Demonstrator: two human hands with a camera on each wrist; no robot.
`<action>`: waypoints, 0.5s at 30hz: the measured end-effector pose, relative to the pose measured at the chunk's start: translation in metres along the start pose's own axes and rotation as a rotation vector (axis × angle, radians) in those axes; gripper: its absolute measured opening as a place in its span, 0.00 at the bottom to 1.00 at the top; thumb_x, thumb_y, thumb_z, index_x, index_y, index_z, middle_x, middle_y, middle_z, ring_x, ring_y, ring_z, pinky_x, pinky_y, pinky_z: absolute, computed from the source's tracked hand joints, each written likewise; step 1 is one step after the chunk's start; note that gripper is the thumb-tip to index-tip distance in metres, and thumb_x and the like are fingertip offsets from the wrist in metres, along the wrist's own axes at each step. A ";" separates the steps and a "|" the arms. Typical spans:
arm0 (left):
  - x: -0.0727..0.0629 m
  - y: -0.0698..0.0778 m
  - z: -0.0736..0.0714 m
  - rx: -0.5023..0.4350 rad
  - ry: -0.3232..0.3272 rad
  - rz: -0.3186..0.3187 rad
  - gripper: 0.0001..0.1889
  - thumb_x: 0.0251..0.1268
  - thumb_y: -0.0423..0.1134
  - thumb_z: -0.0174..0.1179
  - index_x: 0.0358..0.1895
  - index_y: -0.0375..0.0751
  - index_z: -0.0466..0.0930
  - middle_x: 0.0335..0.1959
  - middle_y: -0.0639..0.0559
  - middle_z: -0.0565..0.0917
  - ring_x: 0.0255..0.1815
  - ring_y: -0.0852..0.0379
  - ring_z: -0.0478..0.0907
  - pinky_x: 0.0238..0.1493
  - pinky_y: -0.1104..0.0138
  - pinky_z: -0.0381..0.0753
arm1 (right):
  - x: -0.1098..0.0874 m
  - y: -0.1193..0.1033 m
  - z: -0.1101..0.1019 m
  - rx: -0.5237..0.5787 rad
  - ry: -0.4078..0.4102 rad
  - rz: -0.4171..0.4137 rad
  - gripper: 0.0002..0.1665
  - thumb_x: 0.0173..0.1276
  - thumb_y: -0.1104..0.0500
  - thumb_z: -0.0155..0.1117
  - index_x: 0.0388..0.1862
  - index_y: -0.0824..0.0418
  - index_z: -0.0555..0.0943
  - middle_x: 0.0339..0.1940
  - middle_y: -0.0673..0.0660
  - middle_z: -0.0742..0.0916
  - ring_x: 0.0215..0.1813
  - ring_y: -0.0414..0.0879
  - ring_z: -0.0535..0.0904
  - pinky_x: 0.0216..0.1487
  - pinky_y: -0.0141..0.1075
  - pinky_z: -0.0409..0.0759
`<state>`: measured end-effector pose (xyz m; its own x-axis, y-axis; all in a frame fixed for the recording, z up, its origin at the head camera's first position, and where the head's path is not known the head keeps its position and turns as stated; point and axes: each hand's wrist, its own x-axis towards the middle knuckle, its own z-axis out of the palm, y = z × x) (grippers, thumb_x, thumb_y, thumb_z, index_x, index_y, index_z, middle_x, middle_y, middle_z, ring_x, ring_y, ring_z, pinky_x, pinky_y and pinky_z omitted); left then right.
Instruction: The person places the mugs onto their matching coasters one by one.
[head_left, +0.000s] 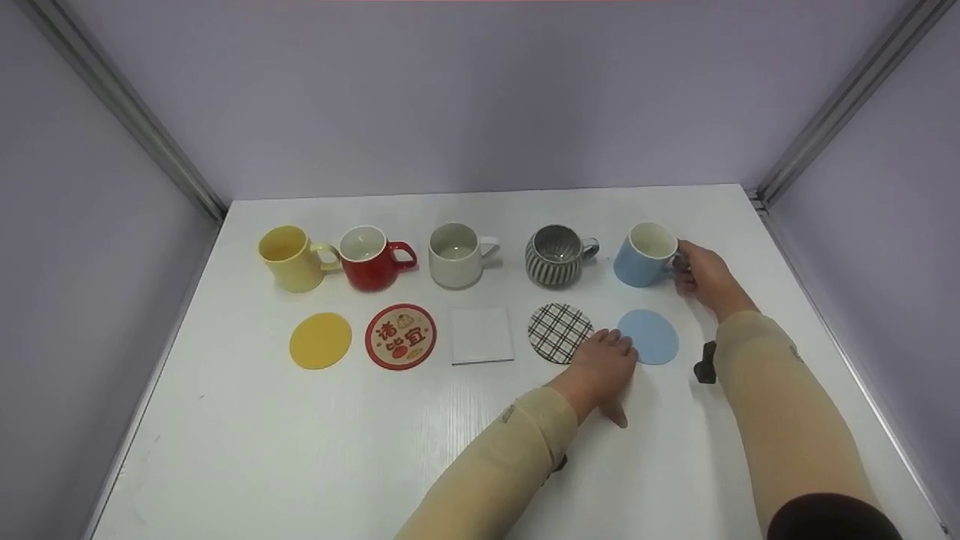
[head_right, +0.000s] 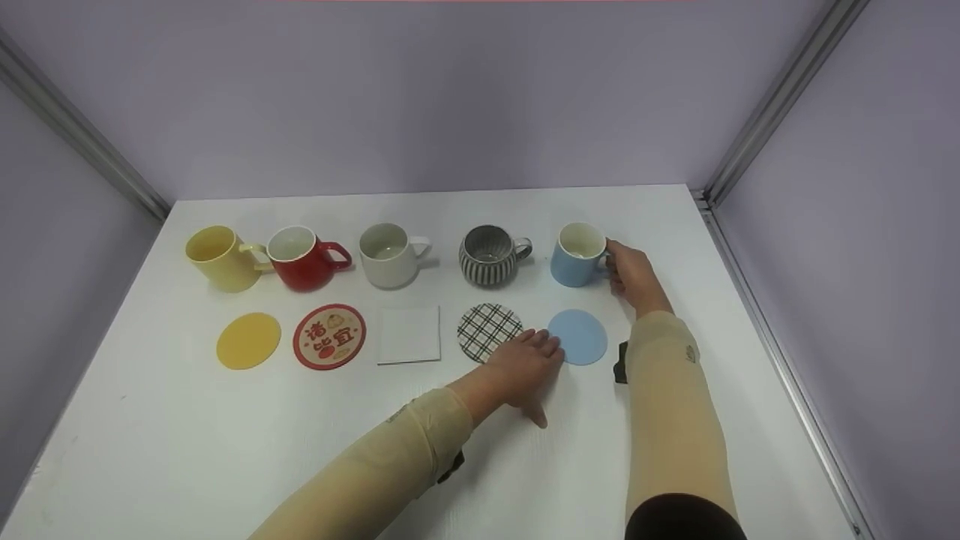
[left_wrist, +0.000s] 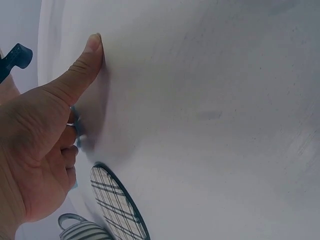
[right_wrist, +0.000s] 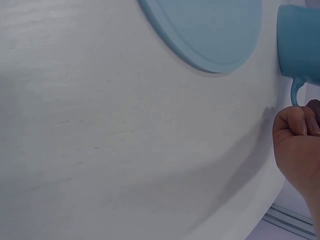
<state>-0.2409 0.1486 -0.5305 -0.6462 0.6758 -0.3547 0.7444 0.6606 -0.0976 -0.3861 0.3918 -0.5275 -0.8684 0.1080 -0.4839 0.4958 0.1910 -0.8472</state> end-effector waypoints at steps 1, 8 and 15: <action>0.000 0.000 0.000 -0.002 0.000 -0.001 0.62 0.53 0.80 0.67 0.86 0.50 0.57 0.86 0.55 0.59 0.86 0.55 0.52 0.85 0.66 0.48 | 0.000 0.000 0.000 0.012 -0.003 0.001 0.32 0.83 0.33 0.50 0.69 0.54 0.70 0.53 0.51 0.72 0.46 0.41 0.68 0.44 0.31 0.77; 0.001 0.000 0.002 -0.002 0.015 0.003 0.61 0.53 0.80 0.67 0.85 0.49 0.58 0.85 0.55 0.61 0.86 0.55 0.53 0.84 0.66 0.49 | -0.002 0.000 -0.006 0.064 -0.036 -0.013 0.26 0.84 0.35 0.51 0.61 0.55 0.71 0.42 0.48 0.72 0.40 0.40 0.66 0.38 0.32 0.72; -0.002 0.001 -0.001 0.006 -0.012 -0.015 0.62 0.53 0.81 0.66 0.86 0.50 0.55 0.86 0.56 0.58 0.87 0.56 0.50 0.85 0.66 0.47 | -0.007 -0.001 -0.009 0.006 -0.014 -0.039 0.24 0.84 0.36 0.51 0.54 0.54 0.73 0.37 0.45 0.75 0.38 0.40 0.67 0.39 0.30 0.73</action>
<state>-0.2385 0.1482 -0.5291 -0.6554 0.6615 -0.3646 0.7355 0.6687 -0.1091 -0.3801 0.3995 -0.5216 -0.8870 0.0869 -0.4536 0.4617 0.1886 -0.8667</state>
